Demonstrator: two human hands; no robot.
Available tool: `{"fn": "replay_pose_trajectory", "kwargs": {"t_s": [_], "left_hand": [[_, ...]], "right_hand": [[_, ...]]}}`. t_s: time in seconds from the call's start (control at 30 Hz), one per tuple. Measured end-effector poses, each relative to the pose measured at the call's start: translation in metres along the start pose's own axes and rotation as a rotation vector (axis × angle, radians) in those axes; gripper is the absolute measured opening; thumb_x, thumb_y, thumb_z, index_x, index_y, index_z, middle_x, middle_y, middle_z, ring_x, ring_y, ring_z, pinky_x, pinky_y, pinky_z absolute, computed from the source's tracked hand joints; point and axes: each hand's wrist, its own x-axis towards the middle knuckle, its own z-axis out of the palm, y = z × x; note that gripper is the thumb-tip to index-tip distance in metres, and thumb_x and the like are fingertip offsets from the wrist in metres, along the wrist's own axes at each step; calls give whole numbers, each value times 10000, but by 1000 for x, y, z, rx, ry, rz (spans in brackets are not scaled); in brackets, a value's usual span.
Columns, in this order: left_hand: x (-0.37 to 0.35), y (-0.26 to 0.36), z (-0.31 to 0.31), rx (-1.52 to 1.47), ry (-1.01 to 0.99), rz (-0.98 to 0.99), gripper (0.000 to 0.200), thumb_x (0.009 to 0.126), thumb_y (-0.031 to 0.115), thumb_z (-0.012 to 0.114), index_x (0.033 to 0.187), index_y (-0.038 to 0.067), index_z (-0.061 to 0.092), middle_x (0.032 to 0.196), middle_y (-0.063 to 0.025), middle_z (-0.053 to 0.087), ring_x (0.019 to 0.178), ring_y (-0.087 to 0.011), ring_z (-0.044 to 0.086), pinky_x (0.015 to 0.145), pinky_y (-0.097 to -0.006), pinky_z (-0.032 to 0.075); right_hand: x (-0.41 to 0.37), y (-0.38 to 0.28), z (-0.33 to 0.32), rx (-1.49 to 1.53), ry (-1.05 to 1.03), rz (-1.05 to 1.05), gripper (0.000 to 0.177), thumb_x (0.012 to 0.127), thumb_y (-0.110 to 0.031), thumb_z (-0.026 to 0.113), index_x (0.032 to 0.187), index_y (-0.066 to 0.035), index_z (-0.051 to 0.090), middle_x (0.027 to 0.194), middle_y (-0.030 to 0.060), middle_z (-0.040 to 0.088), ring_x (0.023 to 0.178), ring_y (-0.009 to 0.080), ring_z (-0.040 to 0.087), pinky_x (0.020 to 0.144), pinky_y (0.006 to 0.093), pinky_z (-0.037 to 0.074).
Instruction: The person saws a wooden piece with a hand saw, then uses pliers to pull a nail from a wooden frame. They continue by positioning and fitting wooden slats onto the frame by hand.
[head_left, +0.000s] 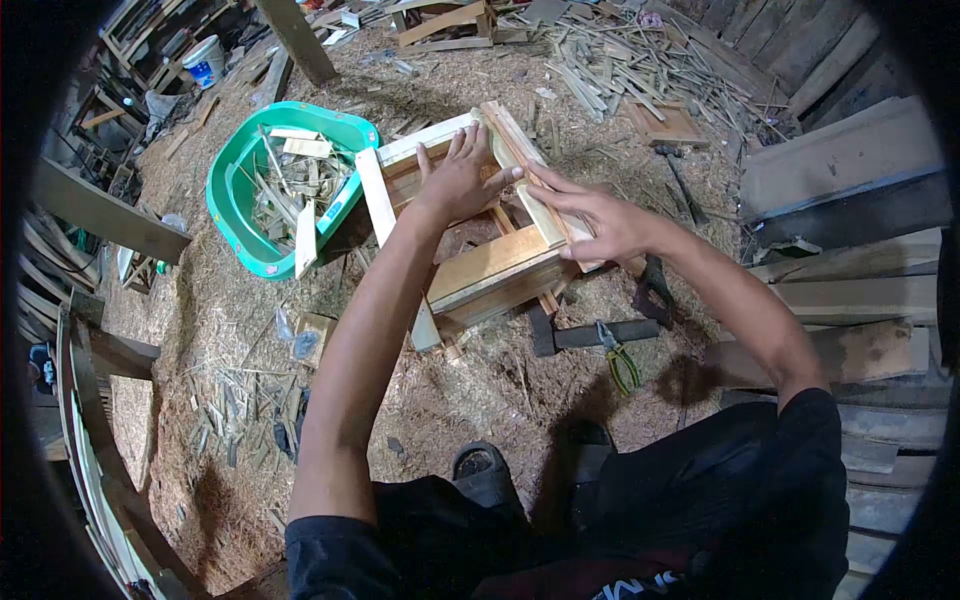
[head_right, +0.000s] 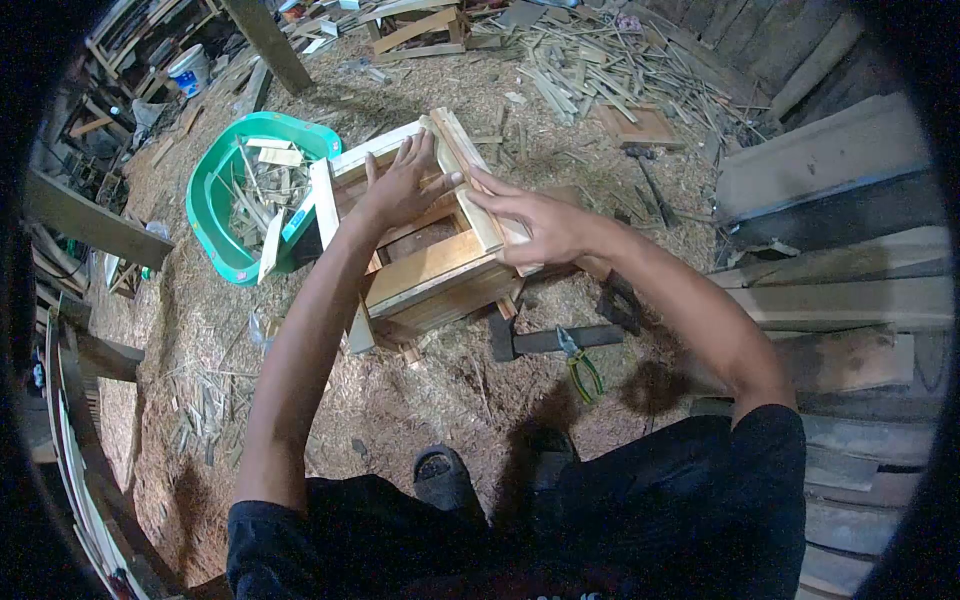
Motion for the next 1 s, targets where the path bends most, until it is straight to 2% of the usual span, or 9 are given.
{"fn": "replay_pose_trajectory", "kwargs": {"t_s": [0.1,0.13,0.3,0.5,0.6,0.73,0.9,1.0], "left_hand": [[-1,1,0,-19,4,1,971,878,734,391,1530,57,146,1591,-161,158,1474,-319,138,1106,-667,-61],[-1,1,-2,18,-27,2,1000,874,744,374,1529,37,106,1596,-139,153,1480,-300,119,1102,-695,-34],[-2,2,1,38,-8,-2,989,879,738,374,1529,40,113,1597,-135,152,1481,-294,118,1108,-686,-35],[-4,3,1,51,-3,2,986,875,742,371,1529,43,133,1595,-132,165,1482,-291,117,1110,-683,-41],[-5,3,1,38,10,0,973,876,739,382,1529,55,152,1590,-140,183,1481,-293,122,1114,-669,-42],[-5,4,2,43,32,-5,942,886,715,401,1526,60,177,1583,-144,208,1480,-292,132,1117,-666,-26],[-6,5,1,31,92,13,877,906,663,416,1490,24,272,1564,-139,264,1471,-287,176,1095,-715,20],[-7,5,1,24,105,14,853,909,644,431,1481,24,299,1560,-139,275,1469,-292,183,1095,-716,31]], "right_hand": [[0,2,-3,70,-17,52,742,764,-121,567,1465,-10,350,1593,180,151,1451,291,233,1174,357,220],[-1,3,-3,58,-13,52,722,769,-116,560,1457,-12,367,1591,180,160,1445,293,250,1172,357,226],[-1,3,-7,0,1,55,601,806,-96,528,1402,-42,473,1576,185,207,1423,298,306,1157,362,267],[5,-6,3,-52,122,18,429,894,-126,507,1316,-71,562,1485,196,345,1322,349,436,1103,386,353],[8,-6,3,-127,115,1,379,905,-137,522,1274,-89,589,1414,194,387,1260,363,481,1064,401,389],[7,-10,3,-99,139,27,335,897,-145,561,1223,-110,625,1403,200,396,1256,355,488,1042,395,405],[5,-9,5,-50,156,61,290,884,-142,587,1164,-117,660,1405,204,400,1271,362,478,1042,392,404],[5,-8,7,-54,185,9,277,884,-144,589,1149,-114,666,1408,214,398,1284,366,467,1051,397,395]]}}
